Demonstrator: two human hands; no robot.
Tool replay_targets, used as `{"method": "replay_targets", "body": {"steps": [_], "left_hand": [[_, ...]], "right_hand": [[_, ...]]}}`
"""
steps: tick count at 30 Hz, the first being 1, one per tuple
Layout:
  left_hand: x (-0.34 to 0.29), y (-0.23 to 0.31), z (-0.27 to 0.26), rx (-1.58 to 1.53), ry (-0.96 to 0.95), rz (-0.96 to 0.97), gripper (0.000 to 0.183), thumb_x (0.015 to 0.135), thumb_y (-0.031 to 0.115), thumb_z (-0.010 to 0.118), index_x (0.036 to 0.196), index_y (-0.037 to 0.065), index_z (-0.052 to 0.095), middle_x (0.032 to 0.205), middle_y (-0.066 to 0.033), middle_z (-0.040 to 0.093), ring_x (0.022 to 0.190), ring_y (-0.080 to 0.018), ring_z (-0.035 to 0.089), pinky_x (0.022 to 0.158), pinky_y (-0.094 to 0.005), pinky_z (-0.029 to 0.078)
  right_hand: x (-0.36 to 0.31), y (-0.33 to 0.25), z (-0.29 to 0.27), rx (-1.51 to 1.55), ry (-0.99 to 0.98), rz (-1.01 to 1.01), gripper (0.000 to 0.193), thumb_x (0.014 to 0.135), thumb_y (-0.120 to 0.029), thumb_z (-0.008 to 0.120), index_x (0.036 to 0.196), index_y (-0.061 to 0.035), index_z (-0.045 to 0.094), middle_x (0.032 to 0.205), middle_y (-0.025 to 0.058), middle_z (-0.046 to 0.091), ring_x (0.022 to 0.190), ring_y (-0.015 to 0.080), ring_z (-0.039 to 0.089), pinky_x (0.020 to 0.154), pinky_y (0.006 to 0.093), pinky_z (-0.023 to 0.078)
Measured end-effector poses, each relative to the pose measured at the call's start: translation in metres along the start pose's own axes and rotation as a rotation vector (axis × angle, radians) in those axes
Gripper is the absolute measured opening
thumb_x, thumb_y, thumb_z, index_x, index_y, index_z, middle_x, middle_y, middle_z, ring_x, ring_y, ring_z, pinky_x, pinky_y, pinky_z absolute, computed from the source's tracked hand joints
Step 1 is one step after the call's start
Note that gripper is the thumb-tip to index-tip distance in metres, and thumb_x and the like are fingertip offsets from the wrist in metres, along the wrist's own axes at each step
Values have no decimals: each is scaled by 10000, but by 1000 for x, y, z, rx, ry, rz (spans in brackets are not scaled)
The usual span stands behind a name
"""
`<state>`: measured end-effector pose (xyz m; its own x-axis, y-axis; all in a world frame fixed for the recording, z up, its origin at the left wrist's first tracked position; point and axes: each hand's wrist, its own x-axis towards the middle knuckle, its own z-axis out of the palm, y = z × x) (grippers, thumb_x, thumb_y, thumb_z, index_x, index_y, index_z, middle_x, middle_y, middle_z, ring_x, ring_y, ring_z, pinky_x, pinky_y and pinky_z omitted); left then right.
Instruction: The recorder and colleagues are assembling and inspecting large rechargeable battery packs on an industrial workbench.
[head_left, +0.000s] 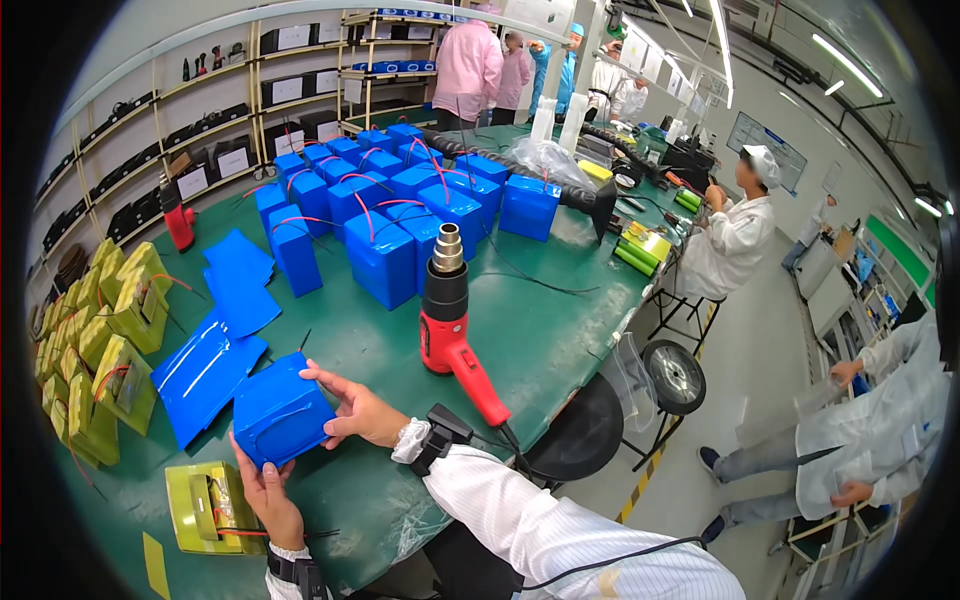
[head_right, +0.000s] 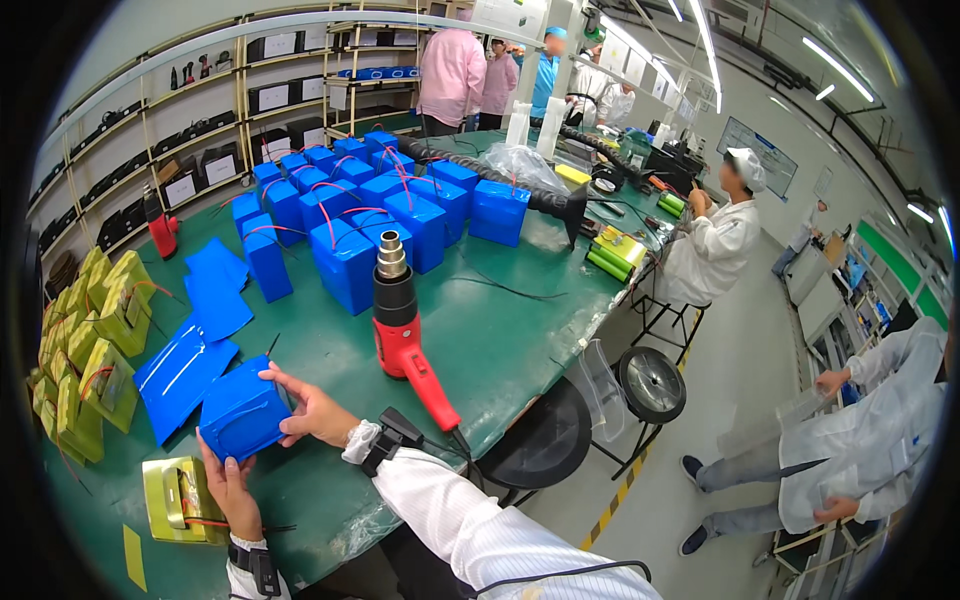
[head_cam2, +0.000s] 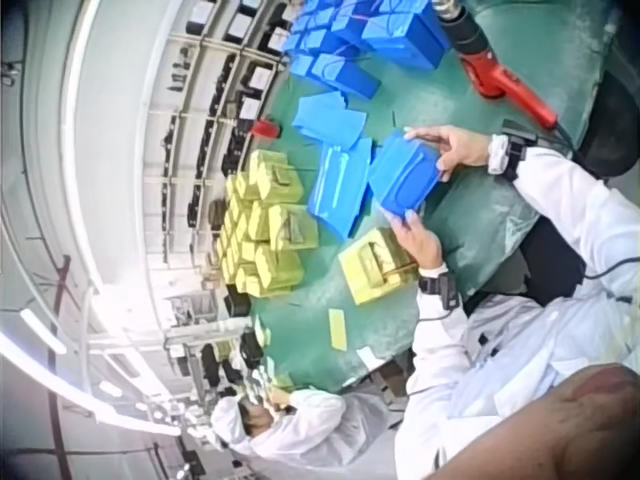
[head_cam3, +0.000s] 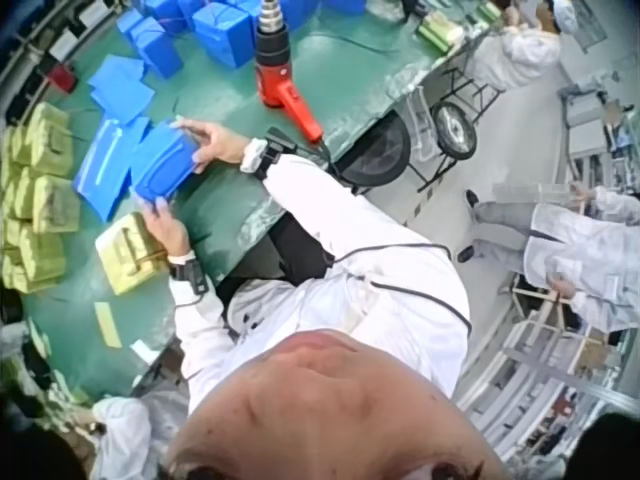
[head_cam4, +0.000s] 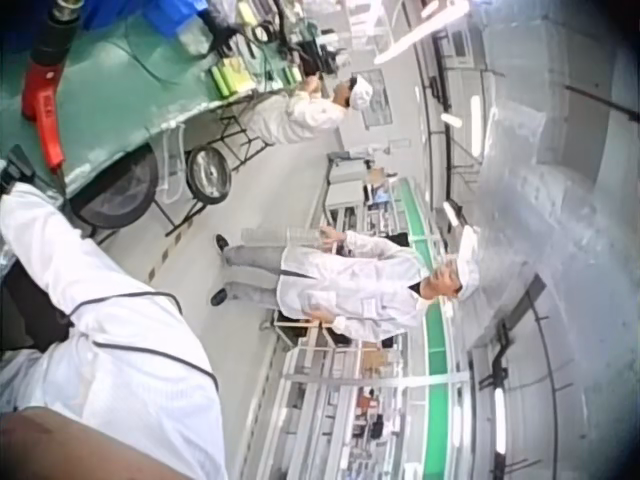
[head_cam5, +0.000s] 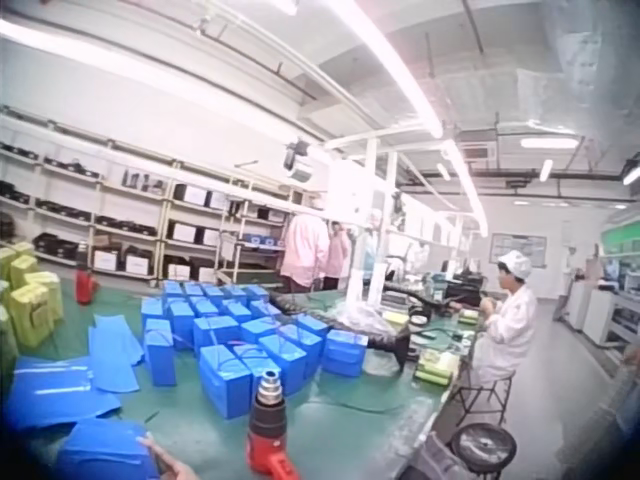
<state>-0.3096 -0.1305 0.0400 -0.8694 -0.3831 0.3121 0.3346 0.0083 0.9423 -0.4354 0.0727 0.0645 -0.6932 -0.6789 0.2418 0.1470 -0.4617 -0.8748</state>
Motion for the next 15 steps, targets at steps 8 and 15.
{"method": "replay_targets", "body": {"steps": [8, 15], "left_hand": [[1, -1, -3, 9, -31, -8, 621, 1066, 174, 452, 1631, 163, 195, 1560, -131, 366, 1270, -245, 531, 959, -376, 535], [2, -6, -4, 11, -1, -26, 612, 1072, 204, 466, 1626, 147, 211, 1529, -131, 403, 1216, -241, 573, 945, -370, 542]], "right_hand": [[1, 2, 0, 37, -4, 4, 856, 827, 20, 708, 1575, -116, 314, 1698, 84, -16, 891, 160, 681, 754, 300, 617], [1, 4, 0, 14, 24, -16, 852, 805, 32, 700, 1562, -119, 337, 1696, 124, -25, 814, 155, 706, 701, 277, 625]]}}
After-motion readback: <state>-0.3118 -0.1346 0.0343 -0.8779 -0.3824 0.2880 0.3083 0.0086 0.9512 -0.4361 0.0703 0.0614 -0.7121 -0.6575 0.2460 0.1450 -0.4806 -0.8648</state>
